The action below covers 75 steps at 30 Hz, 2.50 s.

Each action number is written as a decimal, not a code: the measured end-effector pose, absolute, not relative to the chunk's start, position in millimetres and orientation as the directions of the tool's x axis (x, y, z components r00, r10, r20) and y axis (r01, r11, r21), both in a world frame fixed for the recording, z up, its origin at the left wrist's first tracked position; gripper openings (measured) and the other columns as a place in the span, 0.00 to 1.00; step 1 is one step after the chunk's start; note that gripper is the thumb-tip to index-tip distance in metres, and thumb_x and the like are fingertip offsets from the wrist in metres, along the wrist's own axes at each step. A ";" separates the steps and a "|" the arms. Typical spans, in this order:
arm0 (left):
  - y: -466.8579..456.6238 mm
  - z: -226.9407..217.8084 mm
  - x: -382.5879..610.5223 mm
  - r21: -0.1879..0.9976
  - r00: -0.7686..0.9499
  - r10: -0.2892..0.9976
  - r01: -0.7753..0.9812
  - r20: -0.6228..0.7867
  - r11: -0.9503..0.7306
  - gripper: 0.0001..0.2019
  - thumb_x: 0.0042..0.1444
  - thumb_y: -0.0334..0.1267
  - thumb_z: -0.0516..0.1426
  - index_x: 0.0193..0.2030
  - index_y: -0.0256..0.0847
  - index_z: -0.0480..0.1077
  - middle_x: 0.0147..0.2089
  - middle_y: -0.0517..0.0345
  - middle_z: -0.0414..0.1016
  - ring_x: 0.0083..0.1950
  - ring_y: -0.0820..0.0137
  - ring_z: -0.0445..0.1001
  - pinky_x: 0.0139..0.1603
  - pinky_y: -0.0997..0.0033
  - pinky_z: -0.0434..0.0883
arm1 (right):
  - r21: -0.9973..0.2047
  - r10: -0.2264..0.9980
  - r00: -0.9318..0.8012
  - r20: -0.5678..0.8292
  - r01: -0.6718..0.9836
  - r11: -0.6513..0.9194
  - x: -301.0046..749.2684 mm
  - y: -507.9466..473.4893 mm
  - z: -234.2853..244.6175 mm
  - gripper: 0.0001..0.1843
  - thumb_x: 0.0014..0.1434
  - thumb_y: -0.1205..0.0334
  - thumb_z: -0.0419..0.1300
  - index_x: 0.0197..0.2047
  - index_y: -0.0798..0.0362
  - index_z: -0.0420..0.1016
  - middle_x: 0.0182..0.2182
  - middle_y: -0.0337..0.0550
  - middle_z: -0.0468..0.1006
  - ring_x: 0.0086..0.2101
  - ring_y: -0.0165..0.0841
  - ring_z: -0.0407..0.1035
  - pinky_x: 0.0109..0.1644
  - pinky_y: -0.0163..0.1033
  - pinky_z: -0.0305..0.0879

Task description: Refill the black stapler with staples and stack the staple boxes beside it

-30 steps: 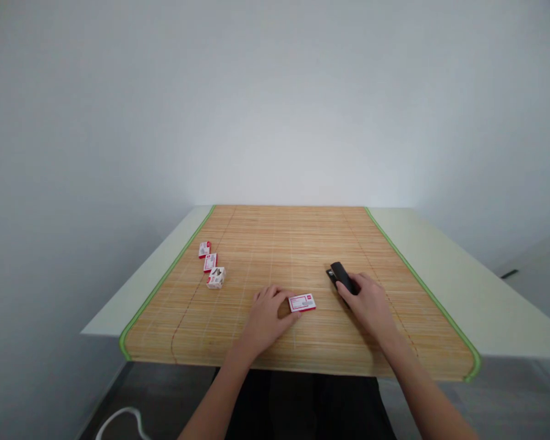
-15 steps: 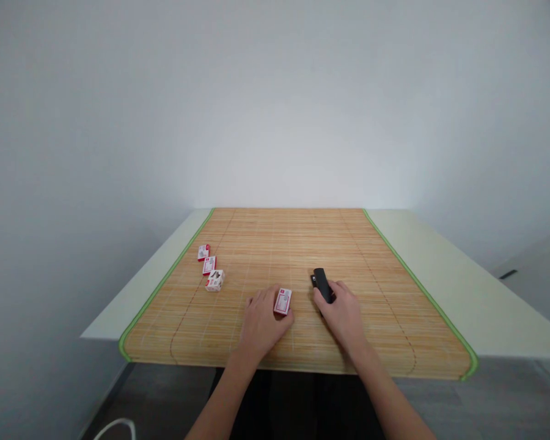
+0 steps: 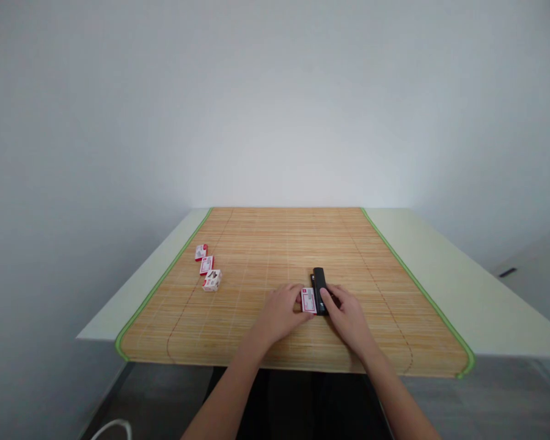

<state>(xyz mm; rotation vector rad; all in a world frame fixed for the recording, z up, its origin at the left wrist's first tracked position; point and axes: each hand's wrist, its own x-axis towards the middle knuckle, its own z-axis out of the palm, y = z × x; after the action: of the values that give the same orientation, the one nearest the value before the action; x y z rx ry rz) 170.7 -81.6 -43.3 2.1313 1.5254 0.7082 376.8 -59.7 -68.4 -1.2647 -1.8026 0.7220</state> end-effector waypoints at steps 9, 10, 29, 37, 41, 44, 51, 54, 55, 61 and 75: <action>-80.0 -50.6 164.9 0.626 0.264 0.947 0.710 0.185 -0.321 0.28 0.54 0.48 0.68 0.61 0.49 0.71 0.53 0.54 0.77 0.53 0.57 0.74 0.56 0.58 0.68 | -0.828 0.951 -0.150 0.271 0.468 0.310 379.4 -58.4 -73.0 0.24 0.69 0.41 0.54 0.48 0.49 0.81 0.42 0.49 0.82 0.40 0.44 0.75 0.47 0.47 0.71; -80.1 -50.9 164.8 0.628 0.264 0.946 0.708 0.187 -0.322 0.28 0.54 0.48 0.68 0.61 0.49 0.71 0.54 0.54 0.77 0.54 0.57 0.74 0.57 0.57 0.68 | -0.829 0.951 -0.147 0.272 0.466 0.309 379.0 -58.4 -73.4 0.24 0.69 0.41 0.54 0.48 0.50 0.81 0.41 0.49 0.82 0.40 0.44 0.75 0.46 0.47 0.71; -59.2 -43.1 -83.0 0.436 -0.324 0.890 0.885 0.321 0.165 0.25 0.58 0.36 0.53 0.63 0.41 0.72 0.60 0.48 0.75 0.60 0.56 0.71 0.63 0.56 0.66 | -0.843 0.956 -0.116 0.268 0.451 0.291 378.5 -56.7 -80.9 0.23 0.69 0.43 0.55 0.50 0.51 0.82 0.39 0.48 0.82 0.37 0.41 0.74 0.43 0.44 0.69; -33.5 -40.1 -115.1 0.313 -0.114 0.993 0.945 0.033 0.098 0.41 0.46 0.46 0.63 0.70 0.44 0.65 0.65 0.45 0.72 0.68 0.43 0.64 0.65 0.47 0.62 | -0.846 0.956 -0.119 0.269 0.445 0.294 378.0 -56.7 -79.8 0.23 0.69 0.42 0.55 0.49 0.51 0.82 0.38 0.47 0.82 0.36 0.40 0.74 0.41 0.43 0.68; -32.8 -42.8 -123.1 0.408 -0.028 0.999 0.913 0.021 0.017 0.43 0.43 0.51 0.65 0.68 0.40 0.67 0.65 0.45 0.72 0.66 0.45 0.67 0.66 0.52 0.63 | -0.842 0.954 -0.124 0.274 0.448 0.300 378.6 -57.1 -78.9 0.23 0.69 0.43 0.55 0.50 0.51 0.82 0.39 0.48 0.82 0.36 0.40 0.74 0.41 0.43 0.68; -34.4 -45.0 -123.5 0.494 -0.051 0.994 0.870 0.094 -0.002 0.39 0.47 0.54 0.64 0.65 0.39 0.68 0.64 0.45 0.73 0.65 0.50 0.70 0.67 0.54 0.64 | -0.841 0.953 -0.121 0.277 0.450 0.301 379.1 -57.6 -79.1 0.23 0.69 0.43 0.55 0.50 0.50 0.82 0.39 0.48 0.82 0.36 0.40 0.74 0.42 0.43 0.69; -52.8 -9.2 -41.7 0.700 -0.272 0.906 0.713 0.324 -0.036 0.35 0.55 0.50 0.64 0.67 0.41 0.61 0.60 0.47 0.75 0.57 0.59 0.75 0.58 0.55 0.72 | -0.836 0.952 -0.118 0.282 0.457 0.305 378.2 -58.0 -78.5 0.23 0.69 0.43 0.55 0.49 0.51 0.82 0.40 0.48 0.82 0.37 0.40 0.75 0.43 0.44 0.69; -68.5 -7.8 46.4 0.720 0.044 0.954 0.646 0.297 -0.253 0.33 0.55 0.46 0.66 0.66 0.44 0.63 0.61 0.47 0.73 0.54 0.61 0.76 0.53 0.59 0.74 | -0.836 0.953 -0.116 0.281 0.458 0.302 378.2 -58.0 -78.4 0.22 0.69 0.44 0.55 0.49 0.50 0.82 0.39 0.48 0.82 0.37 0.40 0.75 0.43 0.44 0.69; -73.8 -12.2 75.5 0.726 0.136 0.953 0.622 0.271 -0.295 0.32 0.55 0.44 0.66 0.65 0.46 0.64 0.61 0.49 0.73 0.55 0.61 0.76 0.54 0.58 0.74 | -0.836 0.953 -0.116 0.281 0.458 0.303 378.3 -58.0 -78.5 0.22 0.69 0.44 0.55 0.49 0.50 0.82 0.39 0.48 0.82 0.37 0.40 0.75 0.43 0.44 0.69; -87.9 -40.3 157.9 0.771 0.345 0.912 0.509 0.223 -0.381 0.32 0.56 0.39 0.66 0.66 0.48 0.63 0.65 0.50 0.70 0.65 0.57 0.70 0.67 0.52 0.67 | -0.839 0.949 -0.134 0.284 0.445 0.314 378.8 -57.8 -79.7 0.22 0.69 0.44 0.55 0.50 0.50 0.82 0.39 0.47 0.82 0.37 0.40 0.74 0.43 0.44 0.69; -78.0 -40.8 150.2 0.785 0.410 0.885 0.465 0.219 -0.410 0.43 0.54 0.42 0.68 0.74 0.48 0.55 0.72 0.48 0.62 0.70 0.58 0.65 0.71 0.53 0.63 | -0.846 0.950 -0.126 0.286 0.433 0.312 377.0 -59.3 -75.9 0.25 0.69 0.41 0.54 0.49 0.52 0.82 0.39 0.50 0.82 0.36 0.42 0.74 0.43 0.44 0.70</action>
<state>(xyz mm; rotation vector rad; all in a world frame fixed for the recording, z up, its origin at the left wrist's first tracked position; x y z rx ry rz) 150.2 -78.0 -40.8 2.0312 1.1426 0.8498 377.0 -59.3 -75.9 -1.2558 -1.7156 0.7524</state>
